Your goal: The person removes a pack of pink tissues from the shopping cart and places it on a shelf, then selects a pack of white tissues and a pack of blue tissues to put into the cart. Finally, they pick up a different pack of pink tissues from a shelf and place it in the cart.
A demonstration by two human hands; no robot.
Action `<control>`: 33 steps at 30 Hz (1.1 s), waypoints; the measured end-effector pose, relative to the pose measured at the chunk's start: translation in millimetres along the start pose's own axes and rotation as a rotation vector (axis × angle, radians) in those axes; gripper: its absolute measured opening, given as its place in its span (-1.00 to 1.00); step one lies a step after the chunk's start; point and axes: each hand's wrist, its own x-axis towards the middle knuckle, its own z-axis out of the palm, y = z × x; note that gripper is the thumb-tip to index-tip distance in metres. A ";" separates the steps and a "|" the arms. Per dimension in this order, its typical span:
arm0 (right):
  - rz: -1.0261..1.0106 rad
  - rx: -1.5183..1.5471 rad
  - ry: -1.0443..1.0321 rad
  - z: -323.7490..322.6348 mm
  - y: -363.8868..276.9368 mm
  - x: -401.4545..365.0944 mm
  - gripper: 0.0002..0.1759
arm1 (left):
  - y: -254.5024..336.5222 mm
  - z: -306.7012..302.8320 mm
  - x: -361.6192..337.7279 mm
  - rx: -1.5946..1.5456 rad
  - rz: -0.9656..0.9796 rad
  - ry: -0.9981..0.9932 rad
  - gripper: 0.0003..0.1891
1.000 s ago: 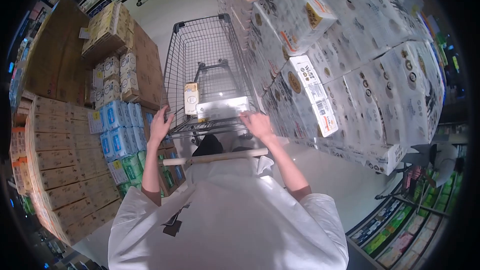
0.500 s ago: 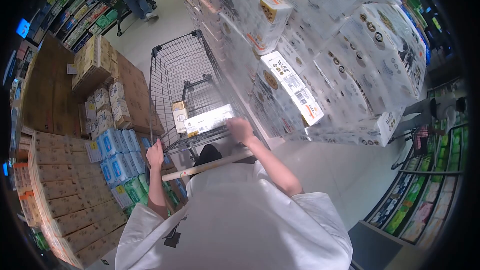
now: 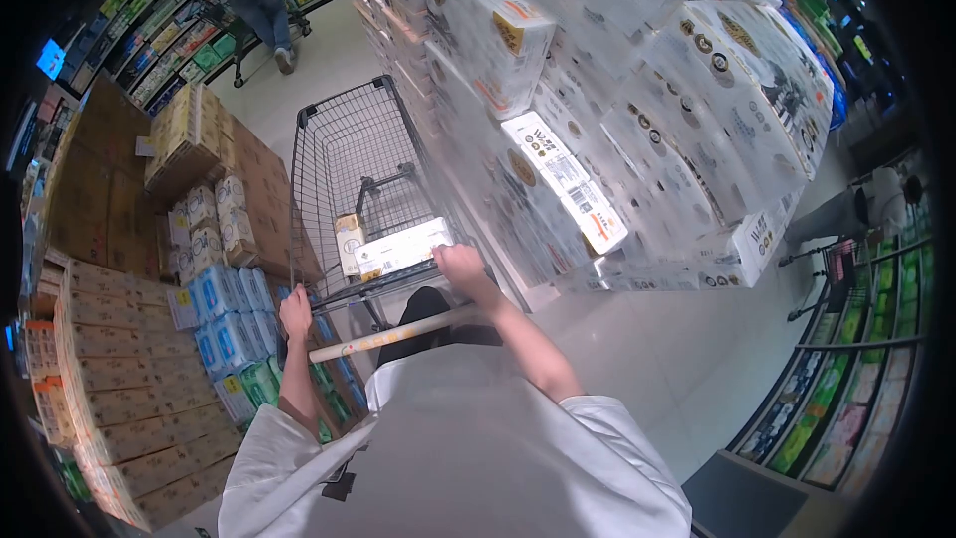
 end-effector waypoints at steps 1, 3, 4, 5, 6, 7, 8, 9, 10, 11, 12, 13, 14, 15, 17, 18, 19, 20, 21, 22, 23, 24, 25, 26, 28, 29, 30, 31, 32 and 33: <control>0.016 -0.008 -0.041 -1.8 0.0 1.2 -0.53 | 1.5 0.0 -3.6 0.007 -0.010 0.005 -0.44; 0.043 -0.014 -0.083 -11.9 -1.2 5.3 -0.52 | 3.4 1.3 -7.9 0.016 -0.026 0.024 -0.44; 0.057 -0.010 -0.091 -17.5 -4.1 2.8 -0.51 | 2.5 3.4 -9.0 0.007 -0.027 0.023 -0.43; 0.071 -0.005 -0.101 -22.9 -6.3 1.4 -0.51 | 1.0 5.8 -10.7 -0.002 -0.028 0.019 -0.43; 0.075 -0.003 -0.119 -27.2 -6.9 1.1 -0.51 | 2.4 5.4 -13.9 -0.010 -0.030 0.013 -0.42; 0.080 -0.001 -0.137 -31.2 -7.3 0.2 -0.51 | 3.8 5.4 -17.6 0.004 -0.036 0.021 -0.42; 0.088 0.000 -0.155 -35.6 -7.1 -0.8 -0.51 | 5.6 6.2 -21.5 0.016 -0.040 0.027 -0.42; 0.081 -0.003 -0.165 -37.4 -4.9 -1.5 -0.51 | 11.1 5.1 -26.2 0.026 -0.042 0.032 -0.42; 0.075 -0.006 -0.175 -38.1 -2.4 -1.8 -0.51 | 17.3 3.5 -31.2 0.018 -0.059 0.037 -0.42; 0.070 -0.009 -0.183 -38.7 0.4 -2.3 -0.51 | 23.2 1.4 -36.2 0.010 -0.074 0.040 -0.42; 0.061 -0.013 -0.186 -39.9 3.2 -3.1 -0.51 | 27.6 0.2 -40.3 0.003 -0.087 0.043 -0.42; 0.054 -0.015 -0.187 -40.8 5.9 -3.9 -0.52 | 28.9 0.3 -43.6 -0.018 -0.084 0.031 -0.44; 0.051 -0.013 -0.183 -41.4 8.1 -4.5 -0.53 | 29.9 1.7 -46.2 -0.030 -0.088 0.031 -0.44; 0.023 -0.019 -0.152 -42.3 10.6 -5.8 -0.53 | 31.6 3.0 -49.6 -0.040 -0.089 0.029 -0.44; -0.027 -0.033 -0.089 -43.4 15.4 -11.2 -0.55 | 28.1 9.2 -54.9 -0.045 -0.081 0.051 -0.43; -0.023 -0.032 -0.070 -40.8 18.6 -12.9 -0.56 | 25.5 13.6 -55.9 -0.027 -0.086 0.048 -0.42; -0.023 -0.032 -0.053 -36.5 22.6 -13.2 -0.57 | 25.0 16.3 -57.0 -0.010 -0.094 0.046 -0.41; -0.026 -0.032 -0.038 -32.1 26.5 -14.2 -0.59 | 24.3 19.6 -57.2 0.006 -0.106 0.046 -0.41; 0.002 -0.023 -0.088 -35.9 26.0 -13.6 -0.60 | 28.1 16.6 -59.5 -0.020 -0.100 0.030 -0.39; 0.027 -0.011 -0.141 -45.0 22.5 -10.0 -0.61 | 28.6 17.6 -59.3 -0.026 -0.092 0.027 -0.39; 0.049 0.004 -0.194 -53.1 18.1 -5.7 -0.62 | 27.8 18.7 -58.5 -0.030 -0.088 0.026 -0.39; 0.067 0.010 -0.218 -55.9 16.2 -3.3 -0.58 | 27.5 17.8 -58.3 -0.035 -0.084 0.026 -0.39; 0.084 0.016 -0.243 -58.7 14.2 -2.8 -0.55 | 29.1 15.6 -58.8 -0.041 -0.069 0.028 -0.38; 0.101 0.021 -0.269 -61.7 12.0 -2.4 -0.51 | 25.7 15.7 -56.7 -0.026 -0.063 0.039 -0.38; 0.105 0.028 -0.285 -60.0 10.6 -2.5 -0.50 | 15.7 24.8 -52.1 -0.003 -0.054 0.061 -0.39; 0.104 0.030 -0.282 -59.1 9.3 -2.4 -0.50 | 10.0 27.9 -48.1 -0.012 -0.062 0.046 -0.38; 0.103 0.033 -0.279 -57.3 9.0 -2.2 -0.51 | 9.7 25.8 -47.0 -0.019 -0.057 0.038 -0.38; 0.098 0.023 -0.259 -54.9 7.9 -2.3 -0.54 | 9.1 23.9 -45.2 -0.026 -0.054 0.029 -0.38; 0.092 0.013 -0.239 -52.5 6.6 -2.8 -0.58 | 8.3 22.5 -43.9 -0.033 -0.051 0.021 -0.38; 0.086 0.003 -0.220 -50.1 4.7 -3.8 -0.62 | 6.8 21.9 -43.0 -0.028 -0.053 0.023 -0.38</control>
